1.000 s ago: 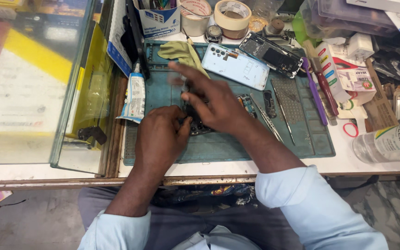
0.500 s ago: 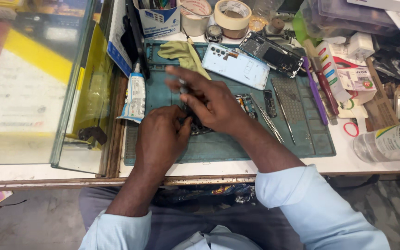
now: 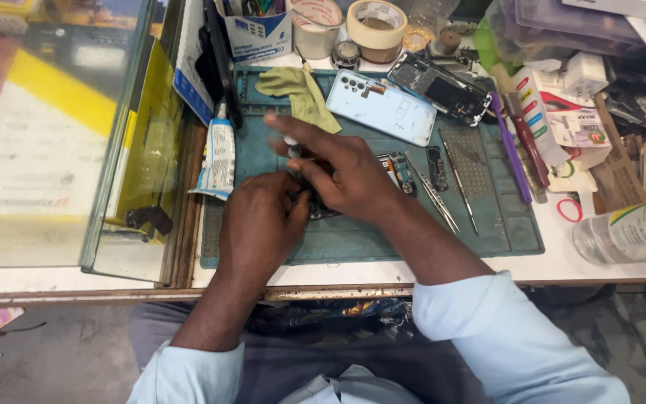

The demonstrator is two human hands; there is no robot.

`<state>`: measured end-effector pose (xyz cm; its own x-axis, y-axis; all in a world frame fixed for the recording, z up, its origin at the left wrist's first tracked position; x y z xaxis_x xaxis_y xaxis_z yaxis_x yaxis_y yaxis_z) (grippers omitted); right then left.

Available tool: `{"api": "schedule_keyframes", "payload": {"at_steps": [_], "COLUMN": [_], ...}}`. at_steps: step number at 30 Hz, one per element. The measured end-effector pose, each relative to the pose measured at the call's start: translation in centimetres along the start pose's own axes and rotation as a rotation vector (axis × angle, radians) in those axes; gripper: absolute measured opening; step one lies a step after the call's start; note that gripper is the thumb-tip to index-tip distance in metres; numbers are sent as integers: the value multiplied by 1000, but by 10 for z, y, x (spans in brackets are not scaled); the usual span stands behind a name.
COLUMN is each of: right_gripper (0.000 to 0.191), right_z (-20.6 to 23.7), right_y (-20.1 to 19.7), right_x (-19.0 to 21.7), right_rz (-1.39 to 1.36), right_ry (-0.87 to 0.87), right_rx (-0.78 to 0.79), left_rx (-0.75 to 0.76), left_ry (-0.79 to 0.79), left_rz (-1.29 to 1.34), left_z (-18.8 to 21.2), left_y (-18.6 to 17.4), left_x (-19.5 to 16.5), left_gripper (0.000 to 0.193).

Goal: The person uses a screwdriver to remove and install several small screws on the internal chassis of a disassembled mobile phone on a repair bench.

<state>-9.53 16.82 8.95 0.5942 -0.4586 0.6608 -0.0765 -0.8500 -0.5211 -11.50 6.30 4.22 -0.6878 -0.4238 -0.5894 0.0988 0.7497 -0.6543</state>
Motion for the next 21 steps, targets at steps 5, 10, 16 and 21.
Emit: {"api": "schedule_keyframes", "payload": {"at_steps": [5, 10, 16, 21], "right_gripper": [50, 52, 45, 52], "right_z": [-5, 2, 2, 5], "right_y": [-11, -10, -9, -3], "right_x": [-15, -35, -37, -14], "right_rz": [273, 227, 216, 6], "right_ry": [259, 356, 261, 28], "right_rx": [-57, -85, -76, 3], "left_rx": [1, -1, -6, -34], "left_ry": [4, -29, -20, 26], "left_rz": [-3, -15, -2, -1], "left_z": [1, 1, 1, 0], "left_y": [0, -1, 0, -2], "left_x": [-1, 2, 1, -2], "left_gripper": [18, 16, 15, 17]}}
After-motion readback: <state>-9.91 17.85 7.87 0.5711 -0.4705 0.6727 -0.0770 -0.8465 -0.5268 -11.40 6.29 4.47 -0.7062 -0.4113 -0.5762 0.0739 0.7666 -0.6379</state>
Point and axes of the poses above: each hand's wrist, its own z-axis away from the middle knuckle, its own y-axis out of the palm, x = y × z, the point moved 9 cm from there along -z, towards the middle knuckle, and after that the axes turned 7 degrees about y, right-handed, at the moved point
